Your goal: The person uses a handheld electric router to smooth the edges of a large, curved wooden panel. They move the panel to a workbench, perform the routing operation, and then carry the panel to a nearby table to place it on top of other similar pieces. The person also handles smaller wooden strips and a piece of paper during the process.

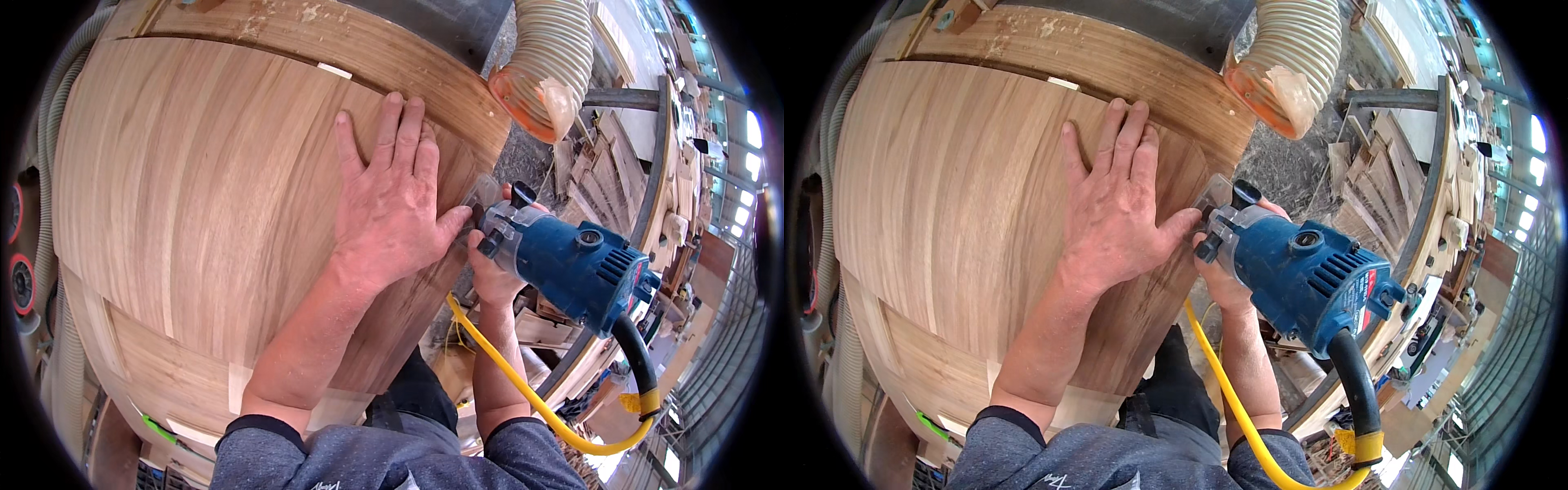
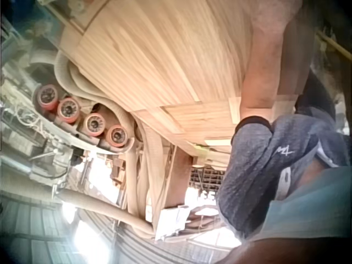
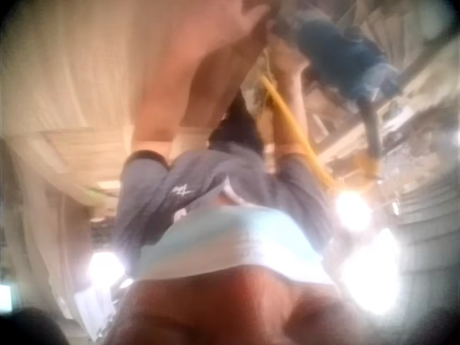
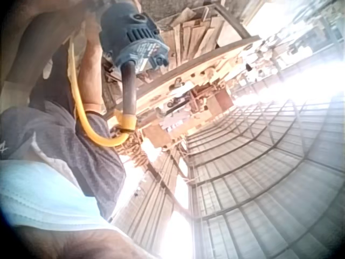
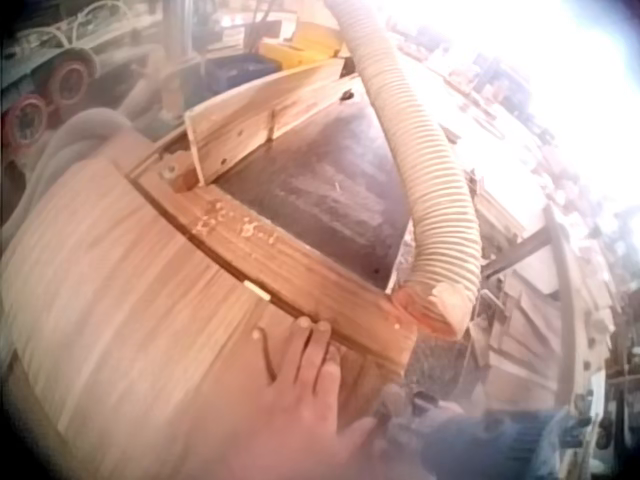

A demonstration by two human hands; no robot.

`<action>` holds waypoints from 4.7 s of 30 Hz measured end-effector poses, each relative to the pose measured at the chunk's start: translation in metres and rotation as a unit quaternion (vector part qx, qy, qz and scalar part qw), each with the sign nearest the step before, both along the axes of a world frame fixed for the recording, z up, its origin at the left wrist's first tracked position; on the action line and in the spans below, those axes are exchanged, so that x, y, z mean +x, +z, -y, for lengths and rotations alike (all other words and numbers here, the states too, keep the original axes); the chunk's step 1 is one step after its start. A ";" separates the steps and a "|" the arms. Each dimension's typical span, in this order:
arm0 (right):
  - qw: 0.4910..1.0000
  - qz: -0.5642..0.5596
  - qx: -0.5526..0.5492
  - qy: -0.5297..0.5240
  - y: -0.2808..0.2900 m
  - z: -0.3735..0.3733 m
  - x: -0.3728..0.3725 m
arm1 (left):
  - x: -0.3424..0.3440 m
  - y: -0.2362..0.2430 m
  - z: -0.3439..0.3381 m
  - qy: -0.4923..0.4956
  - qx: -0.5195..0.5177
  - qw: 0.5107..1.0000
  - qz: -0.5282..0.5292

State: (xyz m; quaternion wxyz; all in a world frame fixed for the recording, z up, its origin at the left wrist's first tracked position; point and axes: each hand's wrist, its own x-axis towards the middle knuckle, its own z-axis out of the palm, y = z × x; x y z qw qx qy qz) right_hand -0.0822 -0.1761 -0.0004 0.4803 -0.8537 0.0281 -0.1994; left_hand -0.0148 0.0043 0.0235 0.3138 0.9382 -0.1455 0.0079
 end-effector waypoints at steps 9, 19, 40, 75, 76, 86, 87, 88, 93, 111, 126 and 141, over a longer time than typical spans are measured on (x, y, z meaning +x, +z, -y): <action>1.000 -0.018 0.001 0.014 -0.005 0.005 -0.003 | 0.000 -0.001 0.001 0.003 0.004 1.000 -0.001; 0.999 -0.028 0.007 0.028 -0.007 0.010 -0.002 | 0.001 0.000 0.002 0.006 0.007 1.000 -0.002; 1.000 0.007 0.012 0.018 0.000 -0.001 0.009 | -0.001 0.001 0.000 -0.002 0.006 1.000 -0.009; 0.999 0.008 -0.039 -0.009 -0.002 -0.004 0.016 | -0.001 -0.001 0.002 0.008 0.001 1.000 -0.013; 0.999 0.011 -0.046 -0.009 -0.003 -0.003 0.017 | -0.001 0.000 0.002 0.007 0.002 1.000 -0.013; 0.997 0.016 -0.072 0.000 -0.006 -0.002 0.020 | 0.000 0.000 0.001 0.012 -0.003 1.000 -0.014; 0.998 0.011 -0.064 -0.003 -0.006 -0.003 0.020 | 0.000 -0.001 0.001 0.012 -0.003 1.000 -0.014; 0.998 0.009 -0.059 -0.004 -0.006 -0.003 0.020 | -0.001 -0.002 0.001 0.013 -0.004 1.000 -0.013; 0.997 0.003 -0.072 -0.007 -0.003 -0.003 0.022 | -0.001 -0.001 0.001 0.011 -0.003 1.000 -0.016; 0.999 0.006 -0.048 -0.009 -0.002 -0.008 0.026 | 0.000 0.002 0.000 0.012 0.008 1.000 -0.022; 1.000 0.005 -0.022 -0.017 -0.005 -0.011 0.027 | -0.002 -0.001 0.000 0.014 -0.006 1.000 -0.017; 1.000 -0.003 -0.012 0.002 -0.002 -0.015 0.030 | -0.003 -0.005 0.001 0.019 -0.003 1.000 -0.005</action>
